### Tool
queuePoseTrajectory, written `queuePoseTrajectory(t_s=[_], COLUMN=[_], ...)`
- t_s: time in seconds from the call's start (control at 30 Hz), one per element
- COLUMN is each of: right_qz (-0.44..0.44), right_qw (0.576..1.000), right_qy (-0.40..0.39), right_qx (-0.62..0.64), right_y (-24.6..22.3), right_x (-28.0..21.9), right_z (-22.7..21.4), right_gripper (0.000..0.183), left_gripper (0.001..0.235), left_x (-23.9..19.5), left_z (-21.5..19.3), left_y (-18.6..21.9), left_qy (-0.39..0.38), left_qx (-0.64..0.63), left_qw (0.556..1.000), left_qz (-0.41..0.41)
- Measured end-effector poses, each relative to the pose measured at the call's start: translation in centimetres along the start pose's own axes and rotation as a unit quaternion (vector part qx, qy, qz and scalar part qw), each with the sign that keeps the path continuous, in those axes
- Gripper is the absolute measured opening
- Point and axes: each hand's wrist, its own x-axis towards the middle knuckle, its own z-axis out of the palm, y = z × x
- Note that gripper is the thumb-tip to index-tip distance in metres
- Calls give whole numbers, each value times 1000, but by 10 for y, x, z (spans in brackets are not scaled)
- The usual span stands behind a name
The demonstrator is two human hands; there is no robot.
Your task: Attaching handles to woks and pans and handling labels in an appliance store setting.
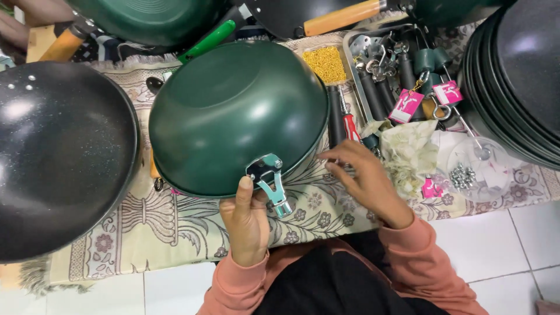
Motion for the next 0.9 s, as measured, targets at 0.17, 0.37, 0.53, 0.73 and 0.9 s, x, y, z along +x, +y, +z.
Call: queuePoseTrajectory(t_s=[0.17,0.37,0.53,0.73,0.9], right_qz=[6,-12,-45,-17,-13], right_qw=[976,945,902,907,950], right_qy=[37,4,53,38,61], right_qx=[-213,-327,-426,-420,-305], right_y=[22,43,53,50,41], right_x=[-23,-40,-43,-50,-46], right_z=[-18,0,15,16,10], right_gripper=[10,10,5,15,6], left_gripper=[37,37,38,40,41], left_x=[0,-2,-3,0,-1], left_z=[2,9,8,6,11], left_y=[-1,-1,-1,-3,-2], left_qy=[-2,-6,-5,-10,-5], left_qx=[-2,-2,-1,3,-18], left_qw=[1000,1000,1000,1000,1000], left_qz=[10,16,19,23,10])
